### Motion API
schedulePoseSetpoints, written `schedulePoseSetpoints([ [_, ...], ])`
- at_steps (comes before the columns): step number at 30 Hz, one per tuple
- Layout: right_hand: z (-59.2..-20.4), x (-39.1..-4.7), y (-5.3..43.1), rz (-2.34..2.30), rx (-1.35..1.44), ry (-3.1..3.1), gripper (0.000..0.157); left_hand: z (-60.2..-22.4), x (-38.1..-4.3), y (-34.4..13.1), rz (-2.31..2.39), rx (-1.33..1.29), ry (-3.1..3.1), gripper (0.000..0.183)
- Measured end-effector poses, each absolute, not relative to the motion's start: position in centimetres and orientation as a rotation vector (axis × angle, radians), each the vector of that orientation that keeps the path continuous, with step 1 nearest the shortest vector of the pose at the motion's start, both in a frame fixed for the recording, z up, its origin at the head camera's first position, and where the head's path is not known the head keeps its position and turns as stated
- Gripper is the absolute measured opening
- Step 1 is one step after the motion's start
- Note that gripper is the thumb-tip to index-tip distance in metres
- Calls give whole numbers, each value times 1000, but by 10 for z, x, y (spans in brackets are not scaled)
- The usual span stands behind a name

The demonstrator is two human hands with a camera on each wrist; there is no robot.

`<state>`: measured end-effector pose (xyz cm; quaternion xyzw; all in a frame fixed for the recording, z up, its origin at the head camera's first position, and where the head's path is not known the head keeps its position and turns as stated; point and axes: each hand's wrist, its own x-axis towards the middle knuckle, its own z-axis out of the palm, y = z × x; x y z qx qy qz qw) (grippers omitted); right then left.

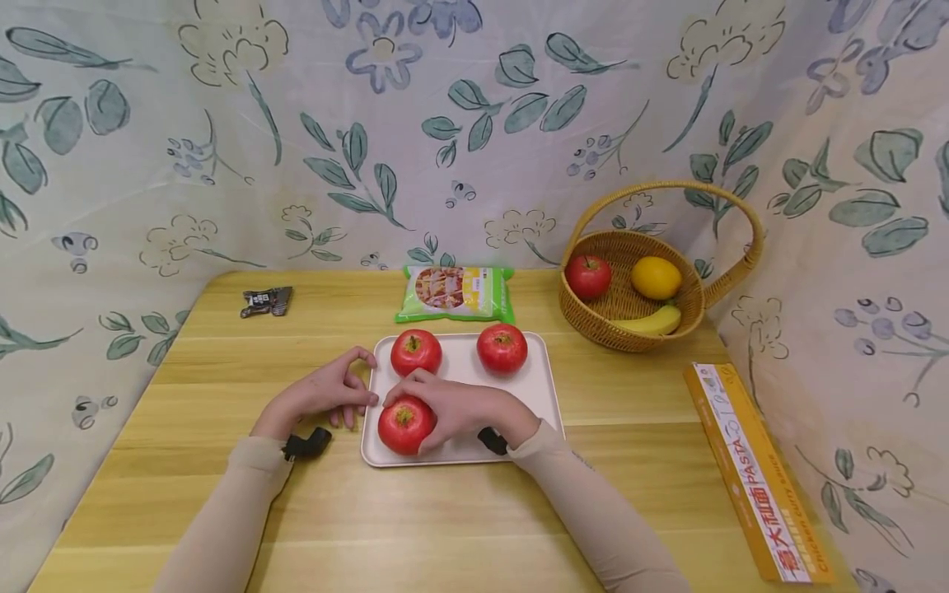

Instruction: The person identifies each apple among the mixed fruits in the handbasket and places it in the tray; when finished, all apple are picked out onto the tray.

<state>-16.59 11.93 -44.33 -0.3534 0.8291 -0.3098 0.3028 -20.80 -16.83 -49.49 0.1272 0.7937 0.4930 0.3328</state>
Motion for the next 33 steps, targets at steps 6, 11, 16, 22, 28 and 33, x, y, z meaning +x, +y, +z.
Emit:
schedulePoseSetpoints([
  [6,-442,-165,120,-810,-916,2201,80,-494,-208,-168,1282,339,2076,67],
  [11,-438,-167,126,-865,-901,2169,89,-493,-207,-168,1287,341,2078,66],
  [16,-425,-173,141,-966,-890,2110,90,-493,-206,-169,1289,338,2083,66],
  [22,-406,-184,176,-1163,-902,2108,85,-495,-206,-170,1299,335,2080,66],
  [28,-380,-188,223,-1495,-864,2211,77,-497,-206,-170,1310,343,2070,66],
  [33,-374,-194,267,-1789,-835,2315,70,-496,-207,-168,1304,344,2072,66],
])
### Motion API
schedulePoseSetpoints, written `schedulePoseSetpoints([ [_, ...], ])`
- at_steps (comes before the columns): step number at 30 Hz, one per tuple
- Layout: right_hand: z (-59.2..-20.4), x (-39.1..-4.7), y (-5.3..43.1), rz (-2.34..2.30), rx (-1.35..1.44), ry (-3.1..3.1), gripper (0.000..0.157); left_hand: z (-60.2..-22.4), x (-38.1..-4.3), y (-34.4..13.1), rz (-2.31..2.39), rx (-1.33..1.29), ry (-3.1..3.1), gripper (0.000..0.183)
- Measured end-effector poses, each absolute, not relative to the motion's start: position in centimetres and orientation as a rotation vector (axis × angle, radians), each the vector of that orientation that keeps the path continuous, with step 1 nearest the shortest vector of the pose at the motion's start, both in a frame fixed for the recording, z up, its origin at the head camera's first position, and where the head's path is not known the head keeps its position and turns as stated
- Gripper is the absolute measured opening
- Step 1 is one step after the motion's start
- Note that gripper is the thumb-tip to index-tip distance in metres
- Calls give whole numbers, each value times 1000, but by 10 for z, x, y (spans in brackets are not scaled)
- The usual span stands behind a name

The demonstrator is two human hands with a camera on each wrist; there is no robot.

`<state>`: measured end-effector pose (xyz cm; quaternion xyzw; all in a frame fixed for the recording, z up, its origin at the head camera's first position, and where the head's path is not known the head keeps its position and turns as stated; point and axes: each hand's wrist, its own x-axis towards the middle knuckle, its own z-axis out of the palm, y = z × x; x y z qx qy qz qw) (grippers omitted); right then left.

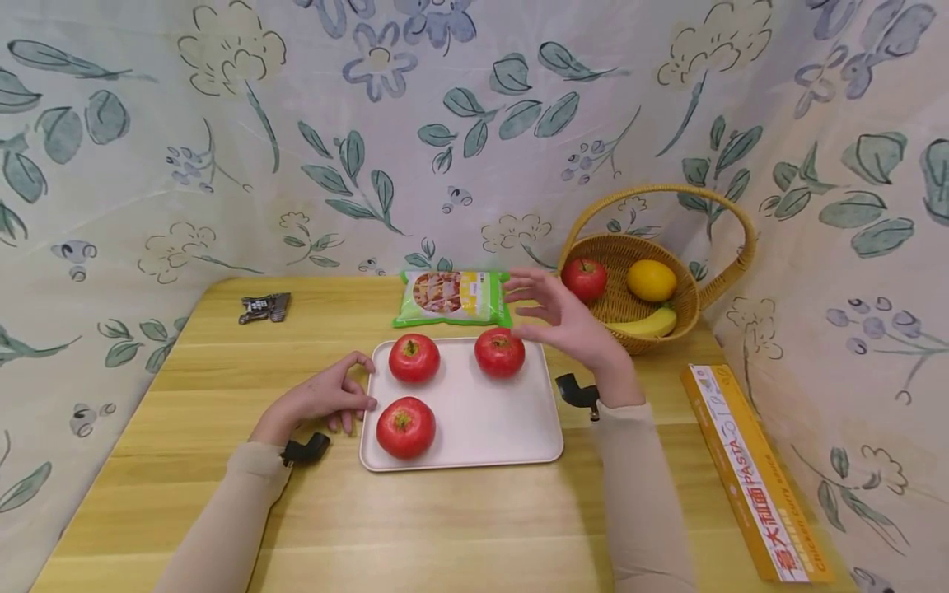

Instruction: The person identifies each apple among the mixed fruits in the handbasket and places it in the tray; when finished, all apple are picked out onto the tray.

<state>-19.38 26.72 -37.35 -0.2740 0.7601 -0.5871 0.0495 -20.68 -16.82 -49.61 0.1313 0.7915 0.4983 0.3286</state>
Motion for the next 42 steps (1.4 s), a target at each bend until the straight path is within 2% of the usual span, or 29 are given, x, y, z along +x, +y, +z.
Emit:
schedulePoseSetpoints([
  [6,-380,-206,311,-2132,-645,2358,61,-496,-206,-167,1299,320,2072,67],
  [10,-387,-218,332,-2173,-406,2423,59,-497,-207,-167,1300,325,2075,66],
  [13,-393,-229,343,-2070,-188,2508,64,-498,-207,-168,1298,332,2078,66],
  [20,-411,-255,365,-1790,152,2635,90,-497,-207,-167,1290,323,2077,66],
  [29,-416,-278,372,-1657,253,2634,96,-497,-208,-169,1280,317,2087,65],
  [42,-419,-290,373,-1639,286,2482,96,-497,-208,-168,1275,330,2094,63],
])
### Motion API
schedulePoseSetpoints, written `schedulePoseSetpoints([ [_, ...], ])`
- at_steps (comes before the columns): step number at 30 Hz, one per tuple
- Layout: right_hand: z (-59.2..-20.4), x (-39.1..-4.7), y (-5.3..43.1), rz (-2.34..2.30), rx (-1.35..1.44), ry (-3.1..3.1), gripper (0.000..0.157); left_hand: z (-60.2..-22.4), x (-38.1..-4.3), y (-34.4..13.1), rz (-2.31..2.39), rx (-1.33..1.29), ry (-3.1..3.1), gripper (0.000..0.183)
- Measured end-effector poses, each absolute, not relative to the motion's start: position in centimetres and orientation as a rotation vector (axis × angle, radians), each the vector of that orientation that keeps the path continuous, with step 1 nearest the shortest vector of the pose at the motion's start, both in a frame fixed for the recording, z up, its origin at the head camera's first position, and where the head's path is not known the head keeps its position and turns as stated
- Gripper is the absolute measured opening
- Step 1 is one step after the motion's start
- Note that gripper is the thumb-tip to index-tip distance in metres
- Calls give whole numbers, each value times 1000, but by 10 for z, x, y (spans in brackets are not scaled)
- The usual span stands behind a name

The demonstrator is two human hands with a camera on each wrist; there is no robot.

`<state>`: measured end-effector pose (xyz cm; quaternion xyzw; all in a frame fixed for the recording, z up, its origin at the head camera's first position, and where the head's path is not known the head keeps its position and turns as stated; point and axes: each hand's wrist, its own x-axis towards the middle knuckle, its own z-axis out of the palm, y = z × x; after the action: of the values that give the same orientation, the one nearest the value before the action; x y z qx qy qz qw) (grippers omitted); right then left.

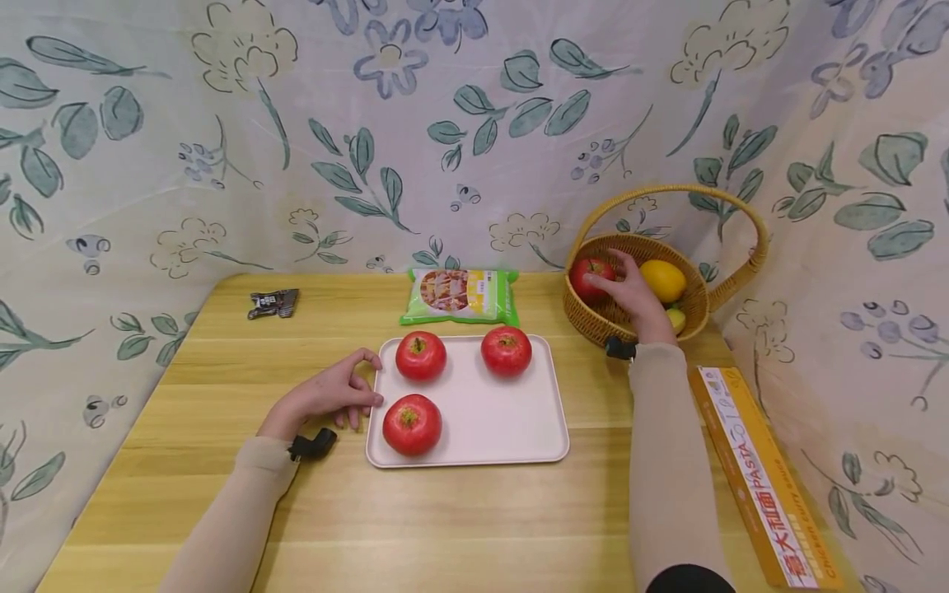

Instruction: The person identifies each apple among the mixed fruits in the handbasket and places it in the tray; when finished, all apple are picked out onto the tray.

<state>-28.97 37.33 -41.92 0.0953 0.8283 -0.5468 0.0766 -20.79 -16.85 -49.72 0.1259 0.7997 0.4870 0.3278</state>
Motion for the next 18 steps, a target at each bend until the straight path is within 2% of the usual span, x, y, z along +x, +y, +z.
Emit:
schedulePoseSetpoints([
  [18,-434,-301,381,-1621,258,2404,95,-494,-206,-167,1292,328,2085,64],
])
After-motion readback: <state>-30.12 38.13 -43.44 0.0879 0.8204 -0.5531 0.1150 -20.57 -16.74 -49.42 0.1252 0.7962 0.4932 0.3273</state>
